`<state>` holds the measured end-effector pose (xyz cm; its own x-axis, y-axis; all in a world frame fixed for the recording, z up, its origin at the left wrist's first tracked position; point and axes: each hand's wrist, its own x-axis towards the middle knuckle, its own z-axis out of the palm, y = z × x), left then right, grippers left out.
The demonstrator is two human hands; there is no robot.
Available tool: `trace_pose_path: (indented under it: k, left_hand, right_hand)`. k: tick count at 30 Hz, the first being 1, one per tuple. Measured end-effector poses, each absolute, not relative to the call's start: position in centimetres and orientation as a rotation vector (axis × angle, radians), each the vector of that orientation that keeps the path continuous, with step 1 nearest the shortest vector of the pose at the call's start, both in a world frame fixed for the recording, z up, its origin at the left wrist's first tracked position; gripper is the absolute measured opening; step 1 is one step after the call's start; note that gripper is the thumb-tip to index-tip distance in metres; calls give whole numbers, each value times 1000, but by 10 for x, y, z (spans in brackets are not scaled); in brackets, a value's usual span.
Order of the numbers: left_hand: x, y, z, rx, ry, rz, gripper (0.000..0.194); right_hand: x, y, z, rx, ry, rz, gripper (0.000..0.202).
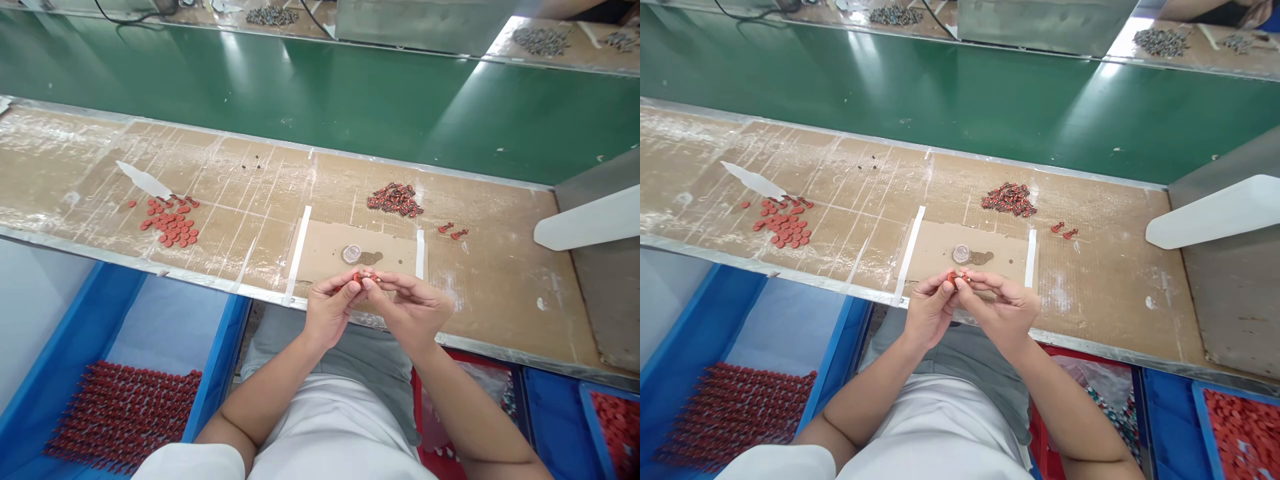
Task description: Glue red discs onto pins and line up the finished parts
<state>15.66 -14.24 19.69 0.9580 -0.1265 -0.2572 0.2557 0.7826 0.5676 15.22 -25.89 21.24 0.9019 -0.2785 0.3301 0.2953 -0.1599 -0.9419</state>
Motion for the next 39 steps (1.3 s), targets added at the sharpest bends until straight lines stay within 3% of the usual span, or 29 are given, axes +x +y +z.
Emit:
trace_pose_path:
  k: [39]
  left_hand:
    - [156,-144,198,770,222,-150,24]
  right_hand:
    - [161,-268,216,-1712,-40,-487,19]
